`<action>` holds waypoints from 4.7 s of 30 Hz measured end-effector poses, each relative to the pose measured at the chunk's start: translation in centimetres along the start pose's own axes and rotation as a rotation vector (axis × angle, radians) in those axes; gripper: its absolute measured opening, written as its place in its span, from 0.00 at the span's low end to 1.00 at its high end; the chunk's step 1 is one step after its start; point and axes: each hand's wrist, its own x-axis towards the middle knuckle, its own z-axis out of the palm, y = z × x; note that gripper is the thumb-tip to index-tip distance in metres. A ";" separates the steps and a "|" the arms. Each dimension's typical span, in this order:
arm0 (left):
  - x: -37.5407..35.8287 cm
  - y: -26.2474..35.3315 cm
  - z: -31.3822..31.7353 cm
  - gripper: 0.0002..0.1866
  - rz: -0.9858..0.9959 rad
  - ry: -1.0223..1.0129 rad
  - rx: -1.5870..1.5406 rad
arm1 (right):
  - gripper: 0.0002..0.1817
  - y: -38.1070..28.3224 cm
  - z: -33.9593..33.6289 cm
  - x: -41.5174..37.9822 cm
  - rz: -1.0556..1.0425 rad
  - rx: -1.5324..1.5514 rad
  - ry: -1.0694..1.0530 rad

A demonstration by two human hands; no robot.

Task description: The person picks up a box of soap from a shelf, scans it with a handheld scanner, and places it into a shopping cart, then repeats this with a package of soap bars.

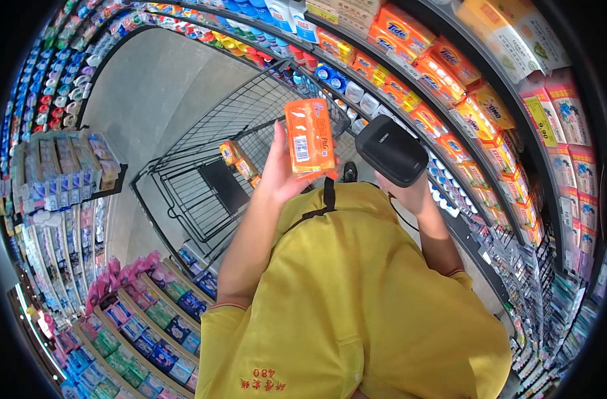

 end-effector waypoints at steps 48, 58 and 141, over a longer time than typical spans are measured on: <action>-3.5 3.4 -9.2 0.40 0.111 0.197 0.924 | 0.10 5.3 9.6 5.8 0.705 0.506 -0.016; -3.5 2.8 -8.0 0.42 0.270 0.285 1.751 | 0.22 5.6 11.6 7.7 0.965 0.685 -0.091; -8.3 4.2 -45.7 0.12 0.160 1.173 -0.264 | 0.17 22.1 47.6 9.6 1.573 0.800 -0.549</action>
